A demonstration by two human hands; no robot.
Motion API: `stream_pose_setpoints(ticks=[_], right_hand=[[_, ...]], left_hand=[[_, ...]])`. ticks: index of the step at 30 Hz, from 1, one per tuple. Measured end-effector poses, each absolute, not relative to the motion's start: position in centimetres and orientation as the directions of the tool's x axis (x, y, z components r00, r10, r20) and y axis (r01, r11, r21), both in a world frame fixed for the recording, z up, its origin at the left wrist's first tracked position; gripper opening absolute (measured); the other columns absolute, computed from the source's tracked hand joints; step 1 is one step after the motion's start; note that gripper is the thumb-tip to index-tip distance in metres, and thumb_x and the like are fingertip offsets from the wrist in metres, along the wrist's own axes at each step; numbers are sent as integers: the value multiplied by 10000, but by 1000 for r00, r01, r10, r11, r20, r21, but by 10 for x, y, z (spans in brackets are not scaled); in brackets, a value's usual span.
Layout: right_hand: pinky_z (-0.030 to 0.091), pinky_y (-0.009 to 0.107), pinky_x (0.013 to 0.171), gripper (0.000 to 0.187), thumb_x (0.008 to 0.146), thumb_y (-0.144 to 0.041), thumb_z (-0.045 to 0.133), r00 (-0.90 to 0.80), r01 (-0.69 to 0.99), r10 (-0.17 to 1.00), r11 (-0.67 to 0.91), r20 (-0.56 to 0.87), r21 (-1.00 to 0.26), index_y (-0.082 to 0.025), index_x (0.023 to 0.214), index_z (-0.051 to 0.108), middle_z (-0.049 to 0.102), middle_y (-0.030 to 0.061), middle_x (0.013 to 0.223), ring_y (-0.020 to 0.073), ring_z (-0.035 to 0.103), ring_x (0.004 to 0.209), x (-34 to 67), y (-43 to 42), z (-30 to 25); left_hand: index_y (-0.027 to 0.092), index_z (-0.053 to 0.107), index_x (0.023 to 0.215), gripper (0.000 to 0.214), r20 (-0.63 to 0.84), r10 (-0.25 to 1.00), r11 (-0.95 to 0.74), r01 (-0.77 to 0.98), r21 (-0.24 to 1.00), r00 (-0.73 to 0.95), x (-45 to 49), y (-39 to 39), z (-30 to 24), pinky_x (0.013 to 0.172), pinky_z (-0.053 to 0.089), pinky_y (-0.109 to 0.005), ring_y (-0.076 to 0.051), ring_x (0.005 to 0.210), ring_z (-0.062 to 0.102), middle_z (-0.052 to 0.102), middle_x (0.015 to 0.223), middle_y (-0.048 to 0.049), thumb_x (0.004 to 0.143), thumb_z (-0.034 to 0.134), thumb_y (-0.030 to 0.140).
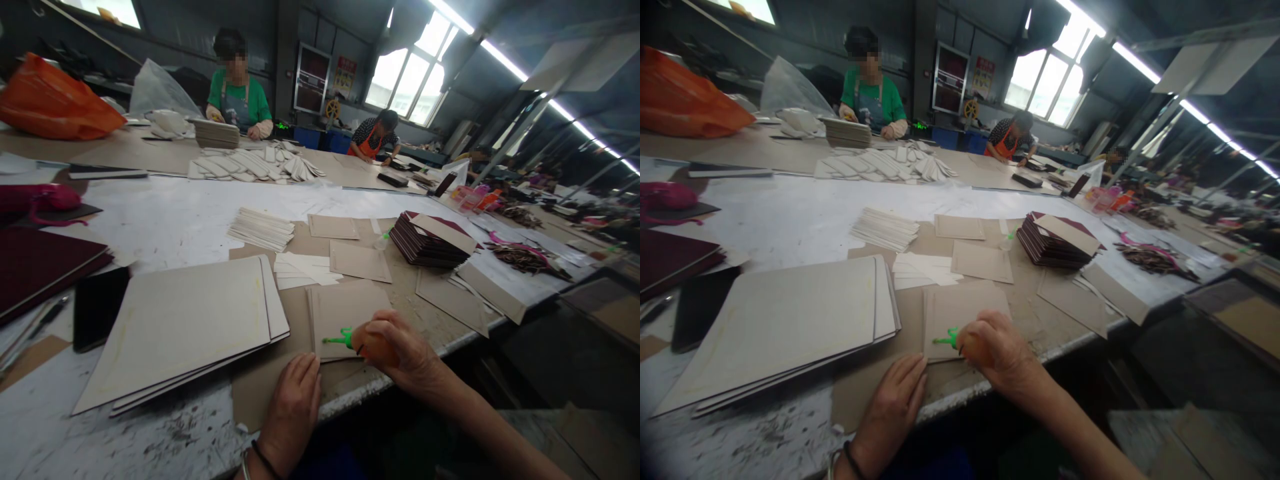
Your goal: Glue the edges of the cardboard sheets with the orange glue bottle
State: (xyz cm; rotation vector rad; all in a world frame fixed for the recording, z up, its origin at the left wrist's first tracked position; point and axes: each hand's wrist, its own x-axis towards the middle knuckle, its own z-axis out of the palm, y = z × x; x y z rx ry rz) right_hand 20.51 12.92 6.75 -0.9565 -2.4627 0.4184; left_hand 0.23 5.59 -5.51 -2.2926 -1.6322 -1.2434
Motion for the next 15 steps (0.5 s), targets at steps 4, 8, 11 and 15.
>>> stream_pose_setpoints(ticks=[4, 8, 11, 15], right_hand=[[445, 326, 838, 347, 770, -121, 635, -645, 547, 707, 693, 290, -470, -268, 1055, 504, 504, 59, 1023, 190, 513, 944, 208, 116, 68], [440, 324, 839, 357, 773, -113, 632, -621, 542, 723, 674, 302, -502, -268, 1058, 482, 499, 60, 1040, 189, 512, 951, 210, 109, 67], [437, 330, 851, 354, 774, -120, 633, -610, 545, 729, 670, 309, -505, -270, 1057, 482, 498, 60, 1042, 193, 512, 962, 213, 108, 65], [434, 345, 866, 364, 769, -121, 638, -573, 584, 754, 651, 322, -486, -267, 1062, 479, 501, 63, 1043, 206, 509, 985, 224, 108, 62]], left_hand=[[105, 572, 1104, 296, 636, 760, -442, 824, 356, 133, 2, 56, -52, 864, 552, -366, -203, 992, 598, 640, 1036, -101, 914, 345, 115], [108, 570, 1104, 292, 639, 757, -445, 824, 350, 137, 2, 56, -52, 866, 551, -368, -204, 993, 596, 636, 1032, -102, 912, 349, 118], [117, 569, 1104, 287, 641, 756, -443, 825, 351, 134, 2, 56, -53, 873, 546, -368, -203, 997, 593, 631, 1036, -101, 910, 357, 121], [116, 567, 1102, 283, 640, 754, -452, 825, 340, 149, 1, 57, -54, 876, 543, -373, -203, 996, 588, 629, 1033, -99, 914, 355, 125]])
